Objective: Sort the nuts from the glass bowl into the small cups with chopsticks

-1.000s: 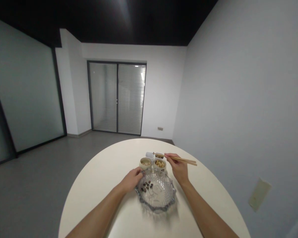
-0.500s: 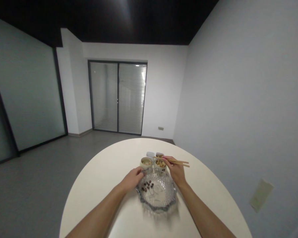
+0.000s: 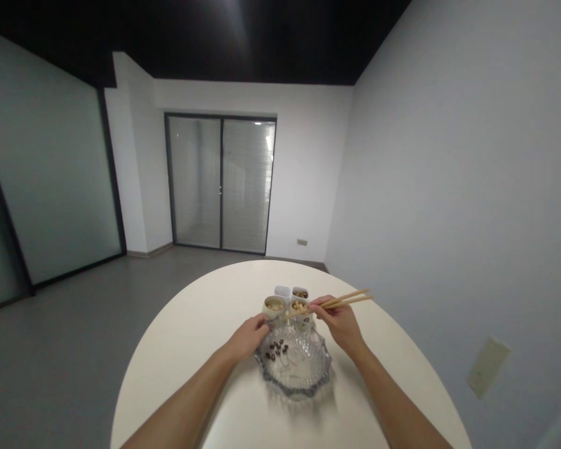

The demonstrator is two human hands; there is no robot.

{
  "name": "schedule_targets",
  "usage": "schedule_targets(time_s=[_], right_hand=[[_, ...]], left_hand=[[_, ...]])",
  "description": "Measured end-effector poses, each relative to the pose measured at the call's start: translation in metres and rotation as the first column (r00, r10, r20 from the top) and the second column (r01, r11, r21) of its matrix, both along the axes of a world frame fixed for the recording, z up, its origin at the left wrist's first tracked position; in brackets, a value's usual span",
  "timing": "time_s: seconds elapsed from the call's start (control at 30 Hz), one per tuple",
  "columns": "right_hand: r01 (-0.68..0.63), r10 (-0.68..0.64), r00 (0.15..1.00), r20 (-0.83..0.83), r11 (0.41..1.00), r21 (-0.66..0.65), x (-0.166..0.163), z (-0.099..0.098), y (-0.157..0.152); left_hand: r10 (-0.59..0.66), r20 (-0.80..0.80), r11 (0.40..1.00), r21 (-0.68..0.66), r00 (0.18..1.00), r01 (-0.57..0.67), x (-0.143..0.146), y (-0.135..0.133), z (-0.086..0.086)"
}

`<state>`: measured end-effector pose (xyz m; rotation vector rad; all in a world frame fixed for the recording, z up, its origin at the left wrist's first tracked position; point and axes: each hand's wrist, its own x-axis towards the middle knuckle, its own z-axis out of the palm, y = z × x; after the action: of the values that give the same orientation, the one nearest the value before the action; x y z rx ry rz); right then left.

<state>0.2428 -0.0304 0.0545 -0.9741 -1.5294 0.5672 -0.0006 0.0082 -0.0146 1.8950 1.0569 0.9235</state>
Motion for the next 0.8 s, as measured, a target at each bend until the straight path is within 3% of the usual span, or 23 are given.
schedule_targets(time_s=[0.13,0.27,0.53,0.8], right_hand=[[-0.157,0.163,0.986,0.041,0.981,-0.117,-0.009,0.003,-0.01],[-0.23,0.247,0.964,0.096,0.96,-0.16,-0.019,0.001,-0.014],[-0.247,0.275,0.948,0.159,0.952,-0.179,-0.023,-0.009,-0.012],[-0.25,0.275,0.957,0.098,0.945,-0.211,-0.022,-0.013,-0.009]], left_hand=[[-0.018,0.015,1.0,0.015,1.0,0.018,0.001,0.0,0.001],[-0.012,0.017,1.0,0.013,1.0,0.012,0.002,-0.002,0.006],[-0.045,0.042,0.999,0.018,0.998,0.044,0.005,-0.005,0.012],[-0.004,0.013,1.0,0.018,1.0,0.004,0.005,-0.004,0.009]])
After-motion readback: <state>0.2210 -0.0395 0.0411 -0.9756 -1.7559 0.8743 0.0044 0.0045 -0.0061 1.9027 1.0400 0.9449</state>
